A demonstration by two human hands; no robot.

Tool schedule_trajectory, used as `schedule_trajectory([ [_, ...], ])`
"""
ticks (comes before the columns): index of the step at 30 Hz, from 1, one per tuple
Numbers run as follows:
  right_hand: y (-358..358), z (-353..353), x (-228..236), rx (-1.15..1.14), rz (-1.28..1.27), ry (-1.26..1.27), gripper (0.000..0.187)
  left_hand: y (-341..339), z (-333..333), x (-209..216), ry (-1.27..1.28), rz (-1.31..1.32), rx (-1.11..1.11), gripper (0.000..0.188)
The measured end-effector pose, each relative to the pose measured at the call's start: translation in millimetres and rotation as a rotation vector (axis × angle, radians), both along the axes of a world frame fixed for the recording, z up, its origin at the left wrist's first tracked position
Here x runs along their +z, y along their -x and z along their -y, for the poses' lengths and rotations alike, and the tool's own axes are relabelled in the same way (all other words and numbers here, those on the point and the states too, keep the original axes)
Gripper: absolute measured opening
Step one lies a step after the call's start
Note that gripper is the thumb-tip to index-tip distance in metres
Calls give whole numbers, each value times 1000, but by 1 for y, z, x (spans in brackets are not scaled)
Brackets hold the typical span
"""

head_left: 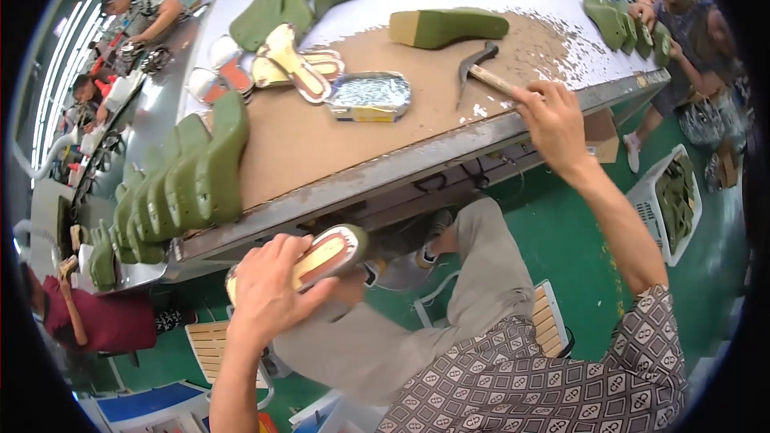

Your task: Attaching soles to shoe lasts using a hammer and tacks.

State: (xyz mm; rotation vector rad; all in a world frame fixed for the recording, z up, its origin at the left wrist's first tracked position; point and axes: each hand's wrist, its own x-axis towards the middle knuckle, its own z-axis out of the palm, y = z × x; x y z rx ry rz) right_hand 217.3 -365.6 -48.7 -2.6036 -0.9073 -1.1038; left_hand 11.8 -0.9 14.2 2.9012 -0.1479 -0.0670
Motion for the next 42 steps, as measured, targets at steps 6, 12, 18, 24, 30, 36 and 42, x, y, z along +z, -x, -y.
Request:
schedule_trajectory([
  [6, 47, -41, -127, 45, -864, -120, 21, 0, 1, 3, -15, -26, 12, 50],
  [12, -56, 24, -363, 57, -315, 17, 38, -9, 2, 5, 44, -33, -49, 51],
  [18, -44, 35, -350, 59, -670, 79, 41, -5, 1, 5, 78, -82, 24, 51],
  [24, 10, 63, -232, -260, -1599, -125, 33, -2, -5, 2, 97, -23, 29, 49],
  [30, 149, 35, -78, 230, -1269, -1070, 32, -1, -2, 1, 118, 57, -8, 44],
  [36, 118, -121, 40, 1012, -1089, -1518, 27, 17, -5, -9, 84, 125, 32, 43],
  [42, 113, -217, 44, 1209, -1205, -1039, 21, 13, 1, -14, 90, 190, 15, 42],
])
